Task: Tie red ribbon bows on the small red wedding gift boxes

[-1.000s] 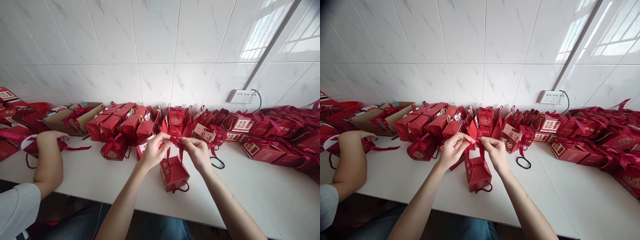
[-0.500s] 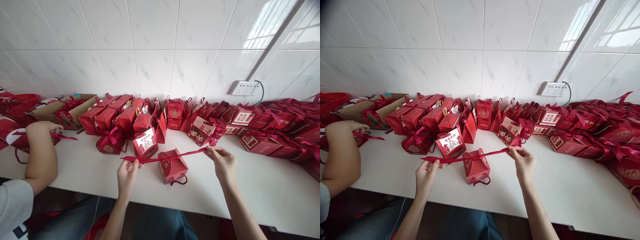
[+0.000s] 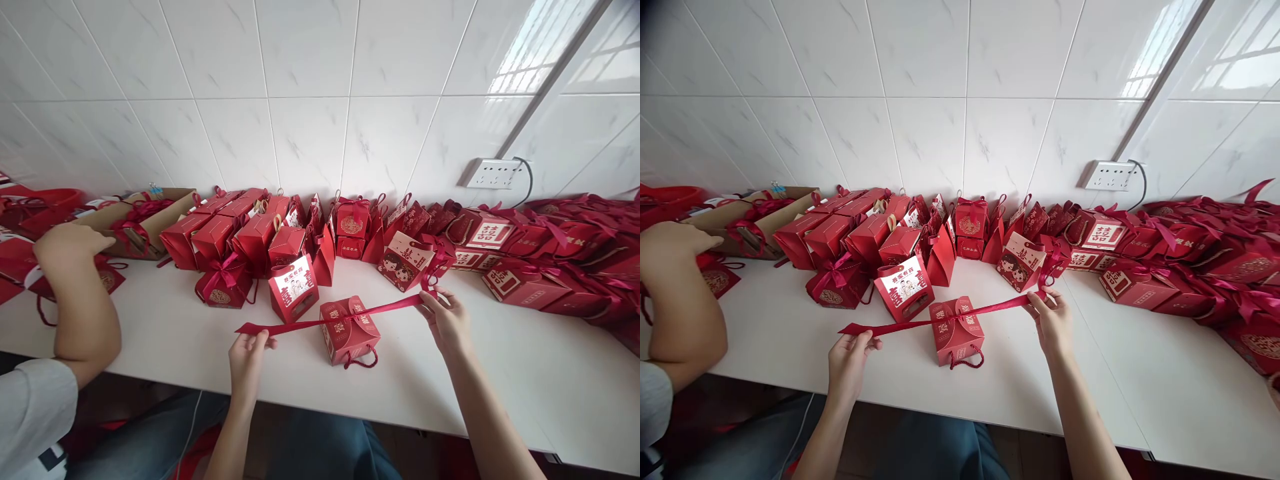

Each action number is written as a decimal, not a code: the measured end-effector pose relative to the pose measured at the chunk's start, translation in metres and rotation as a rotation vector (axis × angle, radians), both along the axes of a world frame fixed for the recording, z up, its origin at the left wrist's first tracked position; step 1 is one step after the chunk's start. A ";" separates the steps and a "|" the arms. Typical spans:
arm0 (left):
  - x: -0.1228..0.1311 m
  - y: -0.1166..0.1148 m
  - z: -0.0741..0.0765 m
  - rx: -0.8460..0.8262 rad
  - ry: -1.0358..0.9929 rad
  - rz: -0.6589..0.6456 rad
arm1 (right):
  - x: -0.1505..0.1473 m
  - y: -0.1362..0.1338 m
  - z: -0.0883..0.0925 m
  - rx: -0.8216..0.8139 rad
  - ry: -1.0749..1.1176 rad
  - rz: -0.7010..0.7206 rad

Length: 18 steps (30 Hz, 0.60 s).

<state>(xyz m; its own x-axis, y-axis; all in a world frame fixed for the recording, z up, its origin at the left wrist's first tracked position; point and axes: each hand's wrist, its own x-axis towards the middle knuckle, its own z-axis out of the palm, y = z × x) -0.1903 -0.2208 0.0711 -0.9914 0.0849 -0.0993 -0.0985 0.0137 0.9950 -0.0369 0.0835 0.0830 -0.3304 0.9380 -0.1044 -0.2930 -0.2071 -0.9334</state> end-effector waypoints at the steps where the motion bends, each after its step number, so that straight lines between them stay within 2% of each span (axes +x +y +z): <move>1: 0.000 -0.001 -0.001 0.002 -0.005 -0.001 | 0.000 0.003 -0.002 -0.005 -0.007 0.004; 7: -0.003 -0.004 -0.013 -0.037 -0.002 0.003 | -0.003 0.011 -0.016 0.020 -0.094 0.028; 12: -0.005 -0.009 -0.021 -0.179 0.018 -0.036 | 0.009 0.015 -0.026 0.115 -0.277 0.105; 15: -0.005 -0.012 -0.008 -0.294 0.056 -0.035 | 0.019 0.016 -0.022 0.228 -0.460 0.193; 17: -0.003 -0.008 0.008 -0.358 0.166 0.002 | 0.019 0.013 -0.013 0.334 -0.541 0.229; 18: -0.001 -0.003 0.016 -0.380 0.242 -0.023 | 0.016 0.009 -0.007 0.392 -0.557 0.260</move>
